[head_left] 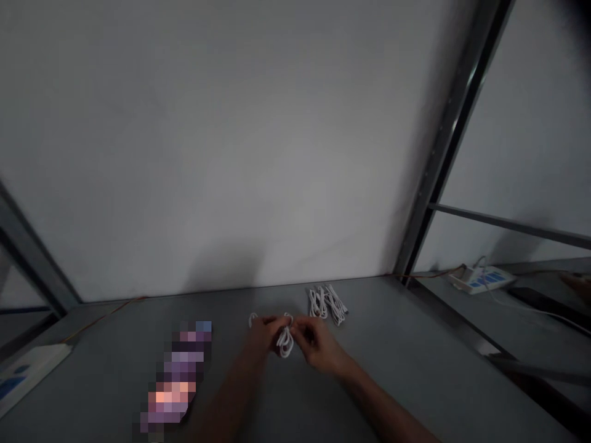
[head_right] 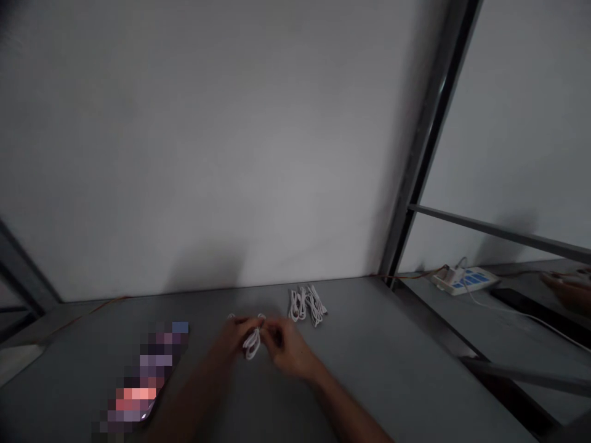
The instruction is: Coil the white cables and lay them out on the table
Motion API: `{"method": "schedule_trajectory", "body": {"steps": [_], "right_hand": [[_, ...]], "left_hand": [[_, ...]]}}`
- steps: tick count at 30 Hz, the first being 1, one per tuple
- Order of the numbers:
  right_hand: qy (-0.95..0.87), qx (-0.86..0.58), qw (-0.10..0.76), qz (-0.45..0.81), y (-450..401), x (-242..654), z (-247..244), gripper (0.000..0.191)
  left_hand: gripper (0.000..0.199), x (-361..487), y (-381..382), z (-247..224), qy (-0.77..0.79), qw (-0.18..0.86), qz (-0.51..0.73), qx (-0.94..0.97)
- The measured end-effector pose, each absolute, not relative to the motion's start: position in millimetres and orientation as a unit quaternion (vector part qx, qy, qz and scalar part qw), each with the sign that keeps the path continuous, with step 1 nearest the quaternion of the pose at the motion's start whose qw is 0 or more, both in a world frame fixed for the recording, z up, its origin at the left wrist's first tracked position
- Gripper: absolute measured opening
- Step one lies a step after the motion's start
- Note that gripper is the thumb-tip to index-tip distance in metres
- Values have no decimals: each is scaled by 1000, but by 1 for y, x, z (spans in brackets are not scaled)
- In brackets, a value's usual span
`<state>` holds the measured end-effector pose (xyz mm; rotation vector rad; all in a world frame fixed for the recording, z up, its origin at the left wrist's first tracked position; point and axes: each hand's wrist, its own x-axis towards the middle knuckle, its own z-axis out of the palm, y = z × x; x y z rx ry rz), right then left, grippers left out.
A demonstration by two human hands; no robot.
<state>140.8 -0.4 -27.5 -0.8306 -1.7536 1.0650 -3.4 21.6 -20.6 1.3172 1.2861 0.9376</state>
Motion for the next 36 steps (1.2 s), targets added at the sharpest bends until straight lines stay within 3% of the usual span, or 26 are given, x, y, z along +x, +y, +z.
{"method": "schedule_trajectory", "body": {"steps": [5, 11, 16, 20, 36], "right_hand": [[-704, -357, 469, 396, 2, 139, -33, 39], [-632, -393, 471, 474, 11, 140, -39, 50], [-598, -409, 492, 482, 17, 143, -43, 51], [-599, -402, 486, 493, 17, 144, -41, 51], [-621, -393, 479, 480, 15, 145, -38, 42]], "left_hand": [[45, -4, 23, -22, 551, 515, 377, 538], [15, -8, 22, -19, 545, 297, 463, 633], [31, -8, 18, -16, 452, 300, 461, 702], [19, -5, 13, -15, 459, 278, 447, 716], [29, -8, 23, -24, 507, 310, 438, 674]]}}
